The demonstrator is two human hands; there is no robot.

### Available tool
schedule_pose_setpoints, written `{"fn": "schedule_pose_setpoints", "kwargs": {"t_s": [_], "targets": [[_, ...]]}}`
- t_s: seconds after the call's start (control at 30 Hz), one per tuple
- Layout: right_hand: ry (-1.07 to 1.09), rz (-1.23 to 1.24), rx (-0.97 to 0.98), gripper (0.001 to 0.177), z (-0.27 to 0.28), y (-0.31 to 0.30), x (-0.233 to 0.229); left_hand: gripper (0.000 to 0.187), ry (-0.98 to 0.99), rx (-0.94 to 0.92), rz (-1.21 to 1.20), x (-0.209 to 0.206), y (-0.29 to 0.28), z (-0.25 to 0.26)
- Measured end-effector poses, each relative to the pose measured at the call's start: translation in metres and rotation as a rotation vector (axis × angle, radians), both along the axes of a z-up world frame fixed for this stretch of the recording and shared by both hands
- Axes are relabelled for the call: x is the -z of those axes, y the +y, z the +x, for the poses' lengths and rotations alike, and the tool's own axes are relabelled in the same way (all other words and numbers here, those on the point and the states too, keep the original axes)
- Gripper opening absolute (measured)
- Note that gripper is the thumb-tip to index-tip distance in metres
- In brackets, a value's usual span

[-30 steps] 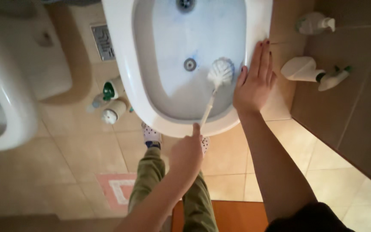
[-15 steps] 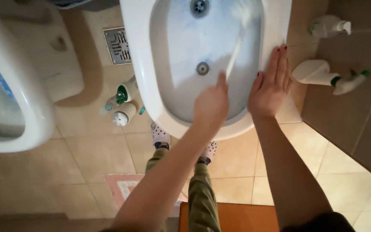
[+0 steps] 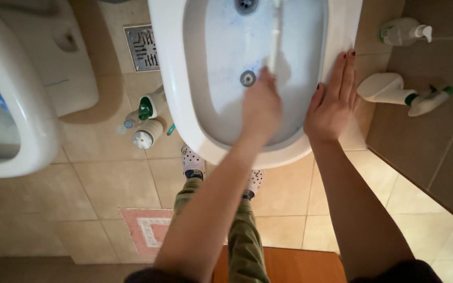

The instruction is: The person scrubs the inside of a toilet with a small brush and then uses a larger brush to clean the basin of a bidet.

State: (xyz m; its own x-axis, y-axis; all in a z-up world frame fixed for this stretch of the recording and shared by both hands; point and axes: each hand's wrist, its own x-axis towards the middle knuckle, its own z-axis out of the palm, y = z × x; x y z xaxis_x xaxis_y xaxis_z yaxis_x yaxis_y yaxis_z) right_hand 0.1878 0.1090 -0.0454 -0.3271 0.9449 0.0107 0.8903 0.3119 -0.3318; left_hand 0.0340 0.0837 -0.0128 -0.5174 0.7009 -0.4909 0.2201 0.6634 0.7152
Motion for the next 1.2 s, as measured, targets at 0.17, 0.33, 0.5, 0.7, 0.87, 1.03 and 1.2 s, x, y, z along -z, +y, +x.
{"fn": "schedule_pose_setpoints", "kwargs": {"t_s": [0.17,0.33,0.5,0.7,0.87,1.03,1.2], "targets": [[0.023,0.007,0.003,0.060,0.000,-0.001,0.001,0.031,0.032,0.167,-0.128,-0.011,-0.013,0.010],[0.049,0.029,-0.019,0.061,0.001,0.003,0.001,0.039,0.014,0.386,-0.295,-0.026,-0.092,0.012],[0.085,0.000,-0.006,0.061,0.001,0.000,0.003,0.034,0.245,0.315,-0.293,0.046,-0.034,-0.019],[-0.048,-0.017,0.030,0.058,-0.003,0.004,0.007,0.053,0.139,0.726,-0.398,-0.025,-0.126,0.005],[0.007,-0.036,0.022,0.057,0.001,-0.001,0.006,0.041,0.062,0.583,-0.611,0.003,-0.056,-0.018],[-0.048,-0.002,0.037,0.056,0.001,0.005,0.010,0.054,0.380,0.725,-0.238,-0.037,-0.117,-0.010],[-0.035,-0.013,0.044,0.056,0.000,0.001,0.015,0.046,0.303,0.757,-0.452,-0.011,-0.046,-0.030]]}}
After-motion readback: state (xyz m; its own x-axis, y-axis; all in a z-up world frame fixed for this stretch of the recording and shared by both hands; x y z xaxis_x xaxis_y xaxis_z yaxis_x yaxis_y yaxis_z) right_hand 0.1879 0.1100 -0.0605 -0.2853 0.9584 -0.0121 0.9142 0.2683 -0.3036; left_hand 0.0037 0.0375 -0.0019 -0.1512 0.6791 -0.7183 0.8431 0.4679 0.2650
